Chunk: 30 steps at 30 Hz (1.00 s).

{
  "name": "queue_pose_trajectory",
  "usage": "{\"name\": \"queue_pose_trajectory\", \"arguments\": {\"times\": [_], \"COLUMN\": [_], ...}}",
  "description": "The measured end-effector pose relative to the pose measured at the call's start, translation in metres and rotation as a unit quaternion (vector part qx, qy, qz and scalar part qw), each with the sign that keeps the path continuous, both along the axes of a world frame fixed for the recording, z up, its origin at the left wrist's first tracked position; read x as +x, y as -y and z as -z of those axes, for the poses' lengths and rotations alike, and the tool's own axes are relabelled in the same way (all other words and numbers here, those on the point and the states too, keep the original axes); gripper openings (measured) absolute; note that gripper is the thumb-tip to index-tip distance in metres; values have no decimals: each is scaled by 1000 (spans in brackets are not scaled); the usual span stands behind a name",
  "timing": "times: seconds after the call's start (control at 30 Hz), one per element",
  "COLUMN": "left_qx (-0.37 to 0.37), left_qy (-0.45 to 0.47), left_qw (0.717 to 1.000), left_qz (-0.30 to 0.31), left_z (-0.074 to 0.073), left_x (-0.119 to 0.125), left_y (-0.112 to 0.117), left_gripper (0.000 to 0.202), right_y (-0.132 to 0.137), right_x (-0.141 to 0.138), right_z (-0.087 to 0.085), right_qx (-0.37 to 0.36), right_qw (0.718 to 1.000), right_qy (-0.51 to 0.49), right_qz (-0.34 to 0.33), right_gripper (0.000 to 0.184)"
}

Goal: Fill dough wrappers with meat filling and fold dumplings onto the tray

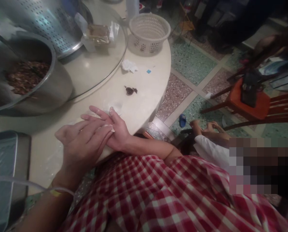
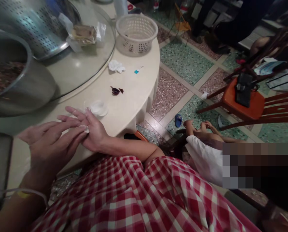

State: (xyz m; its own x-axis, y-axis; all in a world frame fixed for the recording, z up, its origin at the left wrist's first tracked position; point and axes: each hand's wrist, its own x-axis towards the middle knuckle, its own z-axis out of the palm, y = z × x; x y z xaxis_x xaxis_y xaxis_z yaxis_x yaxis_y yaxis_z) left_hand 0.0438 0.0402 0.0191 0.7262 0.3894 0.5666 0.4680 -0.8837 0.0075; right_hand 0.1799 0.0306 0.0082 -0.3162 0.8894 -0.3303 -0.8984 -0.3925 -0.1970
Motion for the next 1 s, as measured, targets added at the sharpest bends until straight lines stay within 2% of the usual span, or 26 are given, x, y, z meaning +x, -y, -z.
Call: {"name": "queue_pose_trajectory", "arguments": {"times": [0.13, 0.3, 0.47, 0.67, 0.73, 0.83, 1.0], "left_qx": [-8, -53, -33, -114, -107, -74, -13], "left_qy": [-15, -7, -30, 2, 0, -12, -7], "left_qw": [1000, 999, 999, 992, 992, 996, 999], "left_qz": [16, 5, 28, 53, 64, 48, 36], "left_z": [-3, -7, -12, -5, -3, -4, -5], "left_x": [5, 11, 14, 21, 22, 18, 10], "left_y": [-2, -1, -5, -11, -13, -13, -10], "left_gripper": [13, 15, 11, 16, 18, 28, 19], "right_y": [0, -2, 0, 2, 1, 1, 5], "right_x": [3, 2, 2, 3, 4, 6, 6], "right_z": [-4, 4, 5, 7, 12, 18, 16], "right_qx": [-23, -7, -6, -27, -7, 32, 67], "right_qw": [1000, 1000, 1000, 999, 998, 998, 996], "right_qy": [-17, -11, -17, -42, -55, -54, -51], "right_qz": [6, 13, 8, 18, 18, 16, 33], "right_gripper": [58, 56, 57, 56, 58, 60, 61]}}
